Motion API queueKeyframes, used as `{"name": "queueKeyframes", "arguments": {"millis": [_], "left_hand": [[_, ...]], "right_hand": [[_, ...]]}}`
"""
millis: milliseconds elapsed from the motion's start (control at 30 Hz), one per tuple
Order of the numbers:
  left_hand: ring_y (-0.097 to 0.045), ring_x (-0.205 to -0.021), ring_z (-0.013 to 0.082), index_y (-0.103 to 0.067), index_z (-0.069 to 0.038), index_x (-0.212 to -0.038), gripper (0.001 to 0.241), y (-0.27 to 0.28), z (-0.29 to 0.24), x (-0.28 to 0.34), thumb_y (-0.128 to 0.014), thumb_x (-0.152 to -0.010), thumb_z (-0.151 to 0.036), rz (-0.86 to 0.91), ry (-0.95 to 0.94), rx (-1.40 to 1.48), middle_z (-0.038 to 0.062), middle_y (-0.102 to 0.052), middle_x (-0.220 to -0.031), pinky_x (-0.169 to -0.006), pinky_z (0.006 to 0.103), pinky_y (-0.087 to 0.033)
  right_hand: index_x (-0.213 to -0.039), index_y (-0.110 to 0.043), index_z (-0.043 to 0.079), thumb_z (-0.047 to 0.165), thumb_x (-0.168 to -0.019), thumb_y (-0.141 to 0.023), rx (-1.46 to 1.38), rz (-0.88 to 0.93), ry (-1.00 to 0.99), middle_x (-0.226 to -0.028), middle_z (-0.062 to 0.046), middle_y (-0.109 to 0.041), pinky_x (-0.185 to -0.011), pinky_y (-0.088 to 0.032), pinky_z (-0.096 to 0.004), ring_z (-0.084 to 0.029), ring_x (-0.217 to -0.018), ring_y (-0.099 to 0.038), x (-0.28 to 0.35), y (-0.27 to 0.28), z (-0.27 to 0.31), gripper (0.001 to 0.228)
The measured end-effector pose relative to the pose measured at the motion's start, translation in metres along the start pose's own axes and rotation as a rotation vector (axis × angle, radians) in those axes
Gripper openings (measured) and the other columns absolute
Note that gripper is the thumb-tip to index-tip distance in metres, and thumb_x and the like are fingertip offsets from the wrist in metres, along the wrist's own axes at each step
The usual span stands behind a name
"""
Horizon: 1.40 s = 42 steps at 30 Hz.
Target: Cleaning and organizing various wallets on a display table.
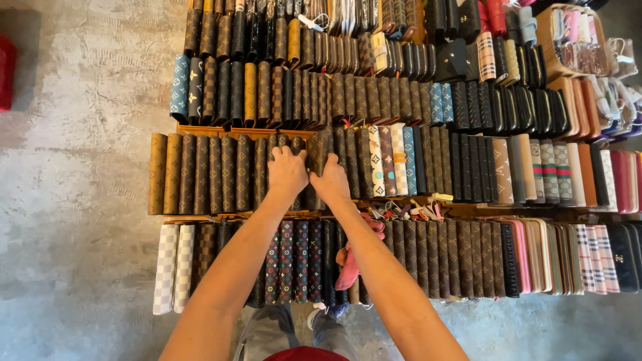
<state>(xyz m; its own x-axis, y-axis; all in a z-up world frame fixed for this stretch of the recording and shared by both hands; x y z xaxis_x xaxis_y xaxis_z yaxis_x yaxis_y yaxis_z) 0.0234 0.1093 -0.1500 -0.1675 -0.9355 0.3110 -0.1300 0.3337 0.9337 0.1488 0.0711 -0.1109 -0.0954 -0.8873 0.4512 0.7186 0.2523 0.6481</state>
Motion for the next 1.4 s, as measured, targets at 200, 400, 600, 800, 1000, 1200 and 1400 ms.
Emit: {"name": "queueKeyframes", "arguments": {"millis": [200, 400, 600, 800, 1000, 1200, 1400], "left_hand": [[-0.05, -0.118, 0.0449, -0.041, -0.02, -0.152, 0.074, 0.041, -0.009, 0.022, -0.077, -0.088, -0.024, -0.006, 0.0, 0.132, 0.026, -0.046, -0.131, -0.084, 0.0542, -0.06], [-0.057, -0.108, 0.0513, -0.028, -0.001, -0.15, 0.092, 0.039, 0.004, 0.011, -0.08, -0.074, 0.002, -0.057, -0.007, 0.279, 0.03, -0.044, -0.125, -0.079, 0.0573, -0.063], [-0.057, -0.106, 0.0445, -0.043, 0.001, -0.132, 0.068, 0.011, 0.047, 0.002, -0.074, -0.072, 0.003, -0.346, 0.093, 0.107, 0.023, -0.053, -0.114, -0.076, 0.0479, -0.064], [-0.067, -0.086, 0.0415, -0.053, 0.008, -0.104, 0.032, -0.025, 0.079, -0.01, -0.072, -0.079, 0.001, -0.208, 0.12, 0.14, 0.022, -0.053, -0.097, -0.073, 0.0439, -0.064], [-0.07, -0.088, 0.0412, -0.056, 0.012, -0.108, 0.043, -0.003, 0.078, -0.003, -0.082, -0.078, -0.005, -0.116, 0.091, 0.161, 0.026, -0.055, -0.102, -0.074, 0.0459, -0.066], [-0.071, -0.093, 0.0449, -0.058, 0.013, -0.113, 0.046, 0.015, 0.077, 0.011, -0.084, -0.079, -0.004, -0.138, 0.078, 0.212, 0.028, -0.058, -0.11, -0.082, 0.0476, -0.063], [-0.071, -0.092, 0.0415, -0.06, 0.011, -0.113, 0.05, 0.009, 0.081, 0.01, -0.087, -0.075, -0.006, -0.141, 0.072, 0.22, 0.027, -0.058, -0.112, -0.084, 0.0449, -0.063]], "right_hand": [[-0.149, -0.032, -0.013, 0.017, -0.096, -0.063, 0.003, 0.04, 0.046, -0.128, -0.037, -0.06, -0.087, -0.063, -0.046, -0.04, -0.113, -0.068, -0.003, -0.004, 0.002, 0.068], [-0.156, -0.014, -0.014, 0.017, -0.1, -0.054, -0.124, 0.192, 0.081, -0.156, -0.036, -0.033, -0.119, -0.039, -0.05, -0.04, -0.145, -0.038, 0.017, 0.002, 0.022, 0.076], [-0.158, -0.014, -0.012, 0.016, -0.099, -0.054, -0.172, 0.23, 0.071, -0.159, -0.034, -0.029, -0.123, -0.03, -0.052, -0.039, -0.15, -0.031, 0.018, 0.008, 0.023, 0.076], [-0.158, -0.009, -0.012, 0.015, -0.103, -0.051, -0.125, 0.234, 0.057, -0.162, -0.034, -0.021, -0.123, -0.028, -0.051, -0.04, -0.152, -0.024, -0.003, -0.009, 0.006, 0.074], [-0.158, -0.008, -0.012, 0.012, -0.104, -0.049, 0.004, 0.229, 0.072, -0.158, -0.037, -0.027, -0.121, -0.034, -0.052, -0.041, -0.149, -0.031, -0.016, -0.03, 0.012, 0.072], [-0.158, -0.001, -0.011, 0.011, -0.107, -0.04, -0.067, 0.212, 0.016, -0.152, -0.041, -0.035, -0.113, -0.044, -0.054, -0.045, -0.141, -0.043, -0.003, -0.026, 0.016, 0.068], [-0.156, 0.006, -0.013, 0.0, -0.103, -0.035, 0.161, 0.198, 0.053, -0.119, -0.034, -0.059, -0.088, -0.061, -0.042, -0.035, -0.107, -0.066, -0.018, -0.051, 0.013, 0.068]]}}
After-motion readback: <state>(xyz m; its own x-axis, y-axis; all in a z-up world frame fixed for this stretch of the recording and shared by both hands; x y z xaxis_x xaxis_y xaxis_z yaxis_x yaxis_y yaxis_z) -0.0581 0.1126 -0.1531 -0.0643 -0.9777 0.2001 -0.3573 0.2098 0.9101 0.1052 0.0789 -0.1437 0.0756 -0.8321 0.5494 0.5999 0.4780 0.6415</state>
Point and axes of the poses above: each hand's wrist, its own x-axis away from the middle knuckle, its own y-axis out of the back of the hand, z = x × y, the point moved 3 cm from there along -x, towards the middle knuckle
